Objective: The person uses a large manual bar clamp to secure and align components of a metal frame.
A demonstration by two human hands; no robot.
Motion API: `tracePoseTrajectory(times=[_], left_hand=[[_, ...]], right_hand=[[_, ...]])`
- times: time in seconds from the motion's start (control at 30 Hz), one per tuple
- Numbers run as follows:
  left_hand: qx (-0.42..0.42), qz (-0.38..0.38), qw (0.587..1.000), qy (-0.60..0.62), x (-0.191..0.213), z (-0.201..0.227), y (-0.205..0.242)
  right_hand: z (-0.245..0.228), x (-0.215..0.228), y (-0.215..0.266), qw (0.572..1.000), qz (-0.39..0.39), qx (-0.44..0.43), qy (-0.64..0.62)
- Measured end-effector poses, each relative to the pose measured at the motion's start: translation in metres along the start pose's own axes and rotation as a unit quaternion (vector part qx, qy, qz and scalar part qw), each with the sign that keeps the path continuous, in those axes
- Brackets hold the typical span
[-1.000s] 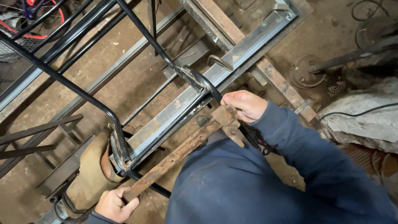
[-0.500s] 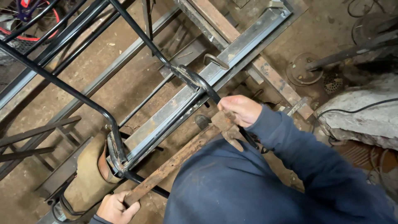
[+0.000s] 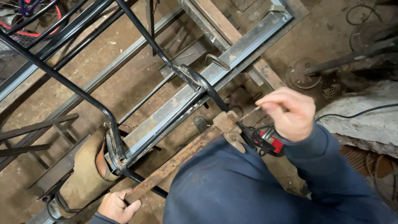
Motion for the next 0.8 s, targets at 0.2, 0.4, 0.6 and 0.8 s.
tracePoseTrajectory(times=[0.2, 0.4, 0.6, 0.8], left_hand=[[0.069, -0.008, 0.998, -0.001, -0.004, -0.012, 0.0], [0.045, -0.004, 0.999, -0.01, 0.0, 0.002, 0.001], [0.056, -0.01, 0.998, -0.02, -0.001, 0.001, -0.007], [0.054, -0.017, 0.998, 0.021, 0.006, 0.018, -0.005]], right_hand=[[-0.029, -0.02, -0.008, 0.985, -0.033, 0.037, 0.165], [-0.043, -0.029, 0.0, 0.969, -0.033, 0.085, 0.232], [-0.083, -0.056, 0.011, 0.92, -0.057, 0.177, 0.344], [-0.081, -0.057, 0.016, 0.909, -0.009, 0.171, 0.379]])
Point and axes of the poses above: each hand's wrist, its own y-axis away from the middle knuckle, its own x-axis out of the back of the hand, z = x × y, the point moved 10 cm from there along -y, towards the middle knuckle, and after that the axes turned 14 degrees about -z, right-handed, at the moved point
